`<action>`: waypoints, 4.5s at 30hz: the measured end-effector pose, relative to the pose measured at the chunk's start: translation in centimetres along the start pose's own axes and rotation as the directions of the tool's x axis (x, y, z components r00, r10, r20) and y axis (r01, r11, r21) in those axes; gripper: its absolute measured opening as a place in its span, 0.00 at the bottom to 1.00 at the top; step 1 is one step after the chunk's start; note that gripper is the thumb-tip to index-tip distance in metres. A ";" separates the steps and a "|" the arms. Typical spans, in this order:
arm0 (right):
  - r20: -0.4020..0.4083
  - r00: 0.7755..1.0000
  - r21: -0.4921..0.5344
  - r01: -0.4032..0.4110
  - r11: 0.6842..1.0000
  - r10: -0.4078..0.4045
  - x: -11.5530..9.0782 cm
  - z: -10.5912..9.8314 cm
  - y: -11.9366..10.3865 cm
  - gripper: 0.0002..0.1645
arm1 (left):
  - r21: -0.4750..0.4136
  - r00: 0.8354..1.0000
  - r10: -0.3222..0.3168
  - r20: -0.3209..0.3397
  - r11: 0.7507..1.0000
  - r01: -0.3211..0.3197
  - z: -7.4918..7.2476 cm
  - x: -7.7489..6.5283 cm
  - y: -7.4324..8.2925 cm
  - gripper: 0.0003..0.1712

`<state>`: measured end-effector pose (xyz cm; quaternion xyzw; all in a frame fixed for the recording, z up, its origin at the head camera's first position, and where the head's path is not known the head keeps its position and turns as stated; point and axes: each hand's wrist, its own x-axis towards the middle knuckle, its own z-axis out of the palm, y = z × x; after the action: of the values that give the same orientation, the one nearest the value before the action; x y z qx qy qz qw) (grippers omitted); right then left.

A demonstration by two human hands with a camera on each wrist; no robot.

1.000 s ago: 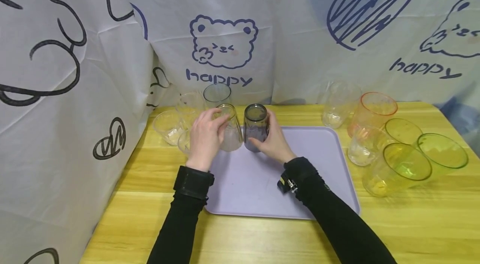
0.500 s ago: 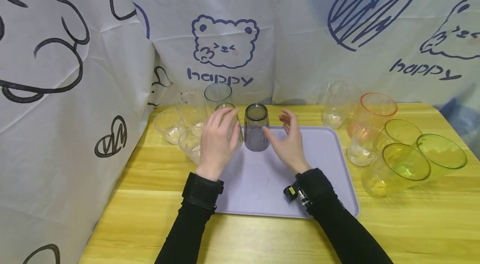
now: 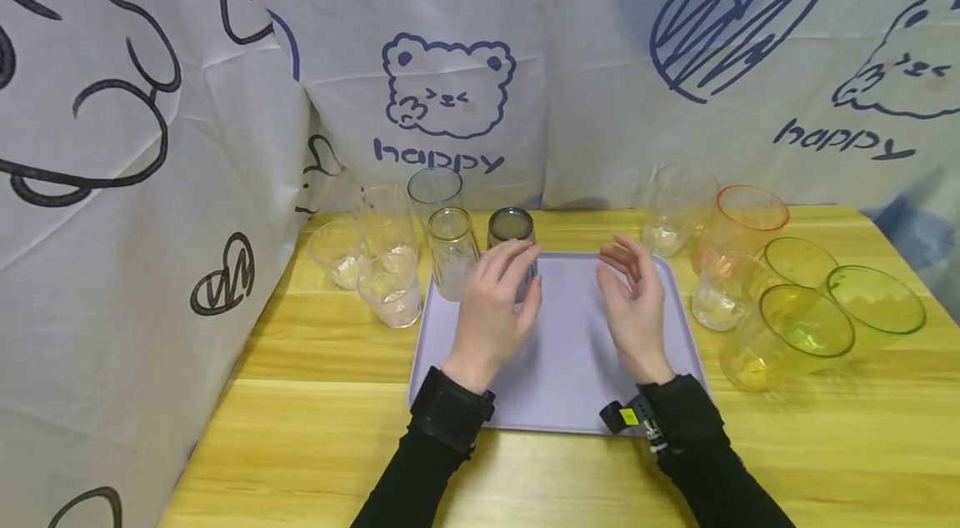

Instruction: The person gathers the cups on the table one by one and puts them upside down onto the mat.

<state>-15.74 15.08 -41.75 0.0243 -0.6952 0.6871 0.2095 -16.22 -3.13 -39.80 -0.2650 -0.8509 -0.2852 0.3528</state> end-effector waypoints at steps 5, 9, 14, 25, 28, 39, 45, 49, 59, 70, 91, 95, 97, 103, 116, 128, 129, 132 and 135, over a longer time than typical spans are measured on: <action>0.007 1.000 0.005 0.009 1.000 -0.009 -0.8 -1.3 -1.1 0.27 | 0.006 0.999 -0.011 0.051 1.000 0.010 0.7 -0.3 1.1 0.21; 0.003 0.998 -0.004 0.061 0.998 -0.061 -1.4 -2.6 -1.9 0.28 | 0.004 0.995 0.000 0.100 1.000 0.000 1.3 -0.5 2.4 0.21; -0.006 0.982 -0.019 0.186 0.982 -0.186 -2.4 -4.4 -2.8 0.28 | -0.010 0.990 0.022 0.137 1.000 -0.020 2.1 -0.6 3.8 0.22; -0.226 0.891 -0.107 0.379 0.919 -0.394 -3.8 -9.0 -4.4 0.31 | -0.036 0.985 0.074 0.158 0.997 -0.069 3.4 -0.4 5.9 0.24; -0.328 0.850 -0.155 0.382 0.911 -0.412 -4.2 -10.2 -4.5 0.31 | -0.036 0.984 0.083 0.160 0.996 -0.079 3.7 -0.5 6.4 0.24; -0.553 0.783 -0.289 0.143 0.947 -0.287 -6.1 -13.5 -2.4 0.32 | -0.044 0.980 0.095 0.176 0.995 -0.088 4.3 -0.8 7.3 0.25; -0.592 0.802 -0.024 0.078 0.997 -0.077 -5.8 -13.7 -1.0 0.39 | -0.058 0.977 0.093 0.192 0.995 -0.084 4.5 -1.1 7.4 0.25; -0.593 0.805 0.045 0.019 0.999 0.011 -5.6 -14.0 -0.7 0.43 | -0.053 0.973 0.108 0.204 0.994 -0.099 4.6 -1.2 7.6 0.25; -0.533 0.833 0.031 -0.155 0.987 0.148 -4.7 -14.3 -0.4 0.51 | -0.039 0.965 0.124 0.230 0.992 -0.118 5.1 -1.5 7.7 0.25; -0.506 0.850 0.108 -0.107 0.988 0.147 -3.5 -13.5 0.2 0.55 | -0.036 0.962 0.117 0.246 0.993 -0.111 5.5 -1.7 7.6 0.25; -0.452 0.887 0.093 -0.056 0.994 0.092 -3.4 -12.4 -1.6 0.57 | -0.098 0.975 0.026 0.219 0.995 -0.005 4.5 -1.1 6.3 0.25; -0.385 0.919 0.169 -0.022 0.985 0.087 -3.1 -11.5 -2.8 0.57 | -0.142 0.983 -0.007 0.183 0.989 0.034 4.0 -0.5 5.6 0.25; -0.344 0.933 0.200 -0.032 0.979 0.101 -2.8 -10.9 -3.4 0.56 | -0.173 0.985 -0.030 0.170 0.983 0.060 3.7 -0.3 5.3 0.24; -0.248 0.961 0.389 -0.015 0.921 0.121 -1.5 -8.8 -4.7 0.48 | -0.263 0.990 -0.061 0.130 0.960 0.094 2.7 0.1 4.2 0.25; -0.032 0.997 0.748 -0.021 0.664 0.068 -0.1 -5.2 -5.3 0.31 | -0.422 0.998 -0.006 0.062 0.906 0.031 1.9 -0.1 2.6 0.34; 0.171 0.970 0.840 -0.236 0.488 0.175 -0.4 -5.1 -4.3 0.29 | -0.476 0.992 0.006 0.126 0.878 0.055 2.5 -0.4 2.8 0.42; 0.197 0.962 0.834 -0.265 0.483 0.188 -0.4 -5.1 -4.2 0.30 | -0.481 0.991 0.007 0.133 0.875 0.059 2.6 -0.4 2.9 0.42; 0.245 0.947 0.816 -0.317 0.483 0.207 -0.3 -4.9 -4.1 0.37 | -0.503 0.989 0.005 0.150 0.861 0.072 2.7 -0.4 3.0 0.42; 0.278 0.933 0.805 -0.355 0.475 0.226 -0.4 -4.7 -4.1 0.39 | -0.510 0.987 0.002 0.160 0.856 0.081 2.8 -0.5 3.2 0.43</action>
<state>-12.84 19.29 -38.17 0.0498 -0.2811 0.9584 0.0046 -15.11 0.83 -40.90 -0.3534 -0.7736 -0.4881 0.1962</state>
